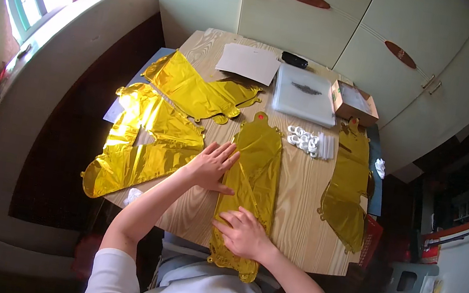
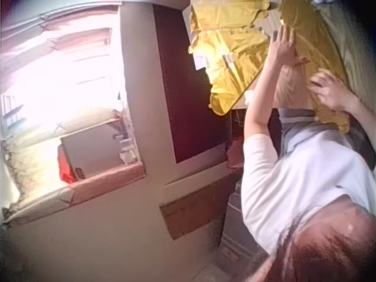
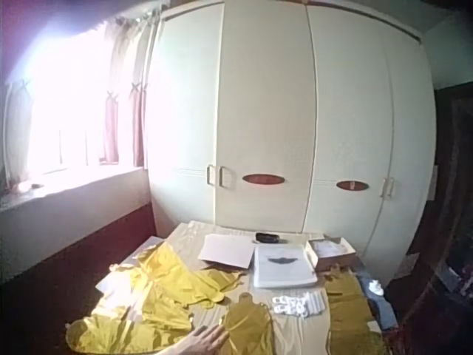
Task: Folding gold foil balloons and placing them onto cardboard inserts for packaging.
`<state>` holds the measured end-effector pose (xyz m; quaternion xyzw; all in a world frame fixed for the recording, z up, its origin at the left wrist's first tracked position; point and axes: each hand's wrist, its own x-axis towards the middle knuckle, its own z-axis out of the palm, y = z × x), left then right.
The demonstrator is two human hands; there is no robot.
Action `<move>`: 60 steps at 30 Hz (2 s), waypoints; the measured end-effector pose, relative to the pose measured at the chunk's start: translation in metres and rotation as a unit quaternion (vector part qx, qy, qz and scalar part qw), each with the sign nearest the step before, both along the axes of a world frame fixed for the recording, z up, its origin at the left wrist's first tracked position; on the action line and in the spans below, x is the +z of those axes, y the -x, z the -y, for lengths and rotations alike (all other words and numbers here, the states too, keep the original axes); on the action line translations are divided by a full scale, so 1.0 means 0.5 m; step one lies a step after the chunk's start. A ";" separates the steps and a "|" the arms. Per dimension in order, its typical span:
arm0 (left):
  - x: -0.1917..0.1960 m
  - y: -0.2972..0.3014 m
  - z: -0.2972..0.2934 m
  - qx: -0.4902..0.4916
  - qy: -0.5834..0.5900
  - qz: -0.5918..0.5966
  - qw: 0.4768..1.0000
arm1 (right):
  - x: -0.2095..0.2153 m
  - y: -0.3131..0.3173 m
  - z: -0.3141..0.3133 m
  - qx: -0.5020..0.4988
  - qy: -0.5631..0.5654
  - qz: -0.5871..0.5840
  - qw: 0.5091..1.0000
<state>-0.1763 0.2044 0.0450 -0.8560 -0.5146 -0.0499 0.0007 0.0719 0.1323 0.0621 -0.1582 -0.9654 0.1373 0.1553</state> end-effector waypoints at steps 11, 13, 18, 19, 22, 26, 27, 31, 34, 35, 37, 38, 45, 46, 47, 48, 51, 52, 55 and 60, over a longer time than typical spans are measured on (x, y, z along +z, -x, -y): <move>-0.004 0.016 -0.067 0.038 0.031 -0.010 0.999 | -0.004 -0.004 -0.002 0.022 -0.001 0.069 0.997; -0.002 0.013 -0.070 0.043 0.033 -0.013 0.998 | 0.001 -0.006 -0.006 0.032 0.004 0.070 0.997; 0.001 0.015 -0.064 0.046 0.034 -0.008 0.998 | 0.019 -0.033 -0.034 -0.039 0.011 0.001 0.999; 0.003 0.015 -0.064 0.046 0.034 -0.009 0.998 | 0.023 -0.040 -0.039 -0.054 -0.005 -0.009 0.998; 0.002 0.013 -0.064 0.046 0.024 -0.017 0.999 | -0.006 -0.053 -0.045 -0.064 -0.007 -0.011 0.998; 0.001 0.003 -0.040 0.053 -0.005 -0.009 0.999 | -0.014 -0.053 -0.040 -0.064 -0.021 -0.013 0.998; 0.006 -0.005 -0.028 0.052 -0.007 0.004 0.999 | -0.016 -0.054 -0.040 -0.066 -0.024 -0.013 0.997; 0.016 -0.023 0.020 0.056 0.009 0.035 0.998 | -0.024 -0.053 -0.038 -0.073 -0.026 -0.017 0.997; 0.001 -0.019 0.029 0.052 0.011 0.047 0.998 | -0.022 -0.053 -0.035 -0.079 -0.024 -0.019 0.996; -0.005 -0.017 0.030 0.048 0.007 0.050 0.998 | -0.025 -0.052 -0.034 -0.080 -0.021 -0.020 0.996; -0.007 -0.017 0.029 0.049 0.008 0.049 0.998 | -0.031 -0.055 -0.035 -0.085 -0.018 -0.020 0.996; -0.008 -0.017 0.029 0.050 0.008 0.048 0.998 | -0.031 -0.056 -0.035 -0.086 -0.021 -0.018 0.996; -0.001 -0.018 0.026 0.046 0.010 0.032 0.998 | -0.031 -0.056 -0.034 -0.086 -0.036 -0.018 0.996; 0.000 -0.018 0.026 0.047 0.013 0.033 0.998 | -0.030 -0.056 -0.034 -0.085 -0.037 -0.019 0.995; 0.001 -0.018 0.025 0.047 0.015 0.034 0.998 | -0.030 -0.056 -0.034 -0.086 -0.038 -0.019 0.995; 0.003 -0.017 0.024 0.047 0.017 0.030 0.998 | -0.029 -0.056 -0.034 -0.087 -0.039 -0.019 0.995; 0.011 -0.015 0.017 0.047 0.027 0.016 0.998 | -0.025 -0.057 -0.032 -0.088 -0.038 -0.016 0.995; 0.015 -0.014 0.014 0.047 0.033 0.011 0.998 | -0.023 -0.057 -0.032 -0.089 -0.037 -0.014 0.995; 0.016 -0.005 -0.005 0.046 0.049 0.006 0.998 | -0.021 -0.056 -0.033 -0.091 -0.044 -0.014 0.995; 0.015 0.017 -0.044 0.047 0.072 0.015 0.996 | -0.023 -0.055 -0.032 -0.091 -0.048 -0.014 0.995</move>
